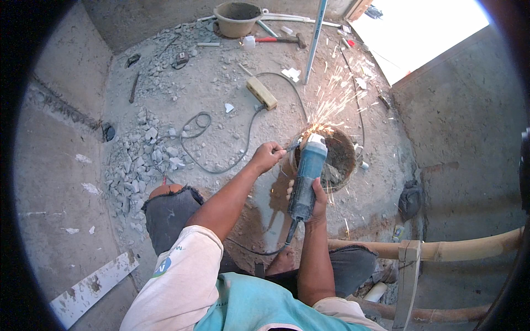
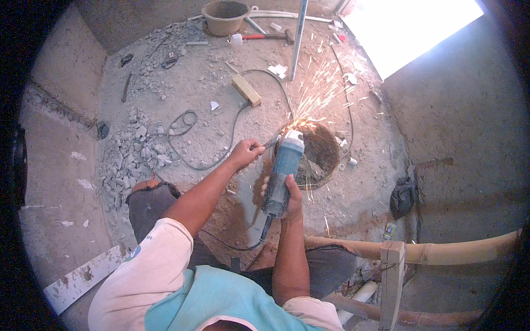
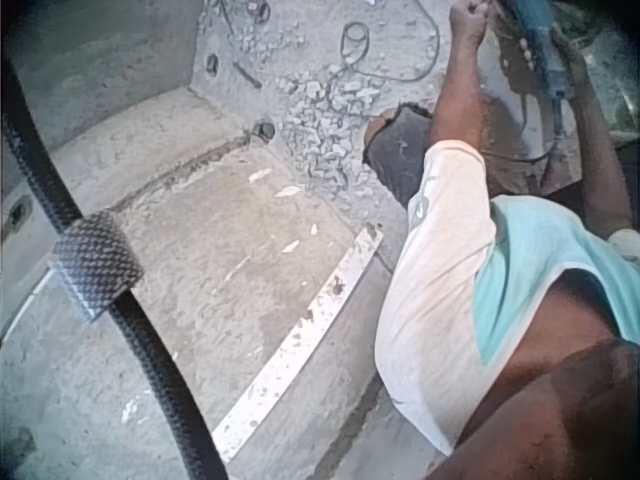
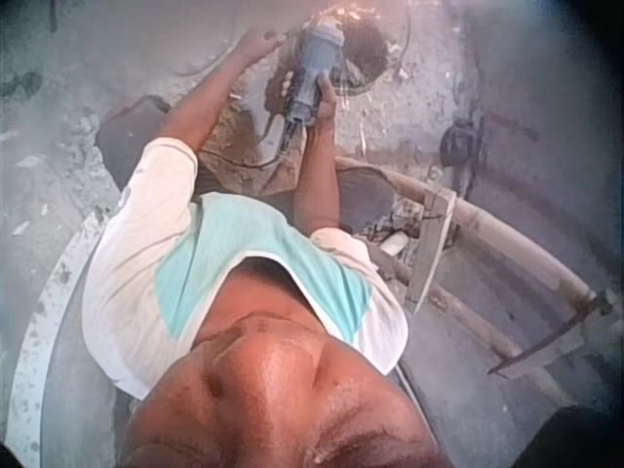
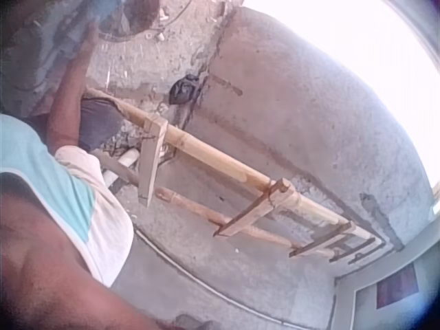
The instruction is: The person uses an angle grinder to cut or grind a metal rod embedded in a hole in a concrete floor, holding the tool with both hands while sitting on the floor.
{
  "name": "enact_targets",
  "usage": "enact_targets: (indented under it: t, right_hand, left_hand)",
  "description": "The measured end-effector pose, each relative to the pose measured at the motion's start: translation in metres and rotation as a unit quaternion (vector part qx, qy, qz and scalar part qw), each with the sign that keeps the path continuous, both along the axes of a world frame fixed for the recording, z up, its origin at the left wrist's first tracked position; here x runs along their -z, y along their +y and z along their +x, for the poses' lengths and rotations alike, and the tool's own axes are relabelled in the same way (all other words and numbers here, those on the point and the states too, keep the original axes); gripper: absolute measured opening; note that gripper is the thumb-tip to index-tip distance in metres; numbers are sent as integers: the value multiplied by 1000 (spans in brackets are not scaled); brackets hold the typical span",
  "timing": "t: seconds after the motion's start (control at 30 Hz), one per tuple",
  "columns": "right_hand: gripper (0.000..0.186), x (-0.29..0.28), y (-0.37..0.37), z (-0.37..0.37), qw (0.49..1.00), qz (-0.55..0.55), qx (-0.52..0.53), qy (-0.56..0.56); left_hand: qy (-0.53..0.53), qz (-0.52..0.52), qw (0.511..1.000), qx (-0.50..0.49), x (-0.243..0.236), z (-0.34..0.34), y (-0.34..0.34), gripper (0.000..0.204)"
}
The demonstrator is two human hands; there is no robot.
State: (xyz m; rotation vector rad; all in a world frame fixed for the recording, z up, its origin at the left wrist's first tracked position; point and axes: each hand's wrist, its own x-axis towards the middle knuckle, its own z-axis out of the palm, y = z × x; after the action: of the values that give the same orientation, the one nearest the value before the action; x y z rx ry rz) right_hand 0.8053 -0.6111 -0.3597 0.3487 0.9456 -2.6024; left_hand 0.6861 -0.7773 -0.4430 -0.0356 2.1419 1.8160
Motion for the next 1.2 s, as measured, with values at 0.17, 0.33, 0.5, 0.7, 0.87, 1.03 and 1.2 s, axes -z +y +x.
enact_targets:
  t: [0.17, 0.33, 0.5, 0.7, 0.87, 1.03, 1.2]
  right_hand:
    - [65, -8, 3, -2, 1000, -22, 5, 15]
    - [65, -23, 19, -4, 997, -25, 59, 46]
    - [61, -44, 9, -10, 991, -75, 71, 85]
    - [61, -60, -8, -6, 987, -64, 87, 115]
    - [65, -73, -1, 1, 984, -50, 75, 152]
    - [80, -87, 2, 8, 982, -62, 51, 170]
    - [82, -86, 5, 11, 983, -61, 56, 162]
  left_hand:
    - [29, -24, 999, 14, 0, -4, -6, 20]
    - [-50, 71, 996, -9, -57, -5, -7, 21]
    - [-35, 236, 970, 50, -113, -21, -39, 30]
    - [-5, 375, 920, 112, -185, -2, -64, 29]
    - [4, 380, 916, 127, -205, 11, -58, 32]
    - [5, 337, 935, 115, -207, 15, -58, 34]
    - [-26, 300, 948, 99, -193, 16, -42, 34]
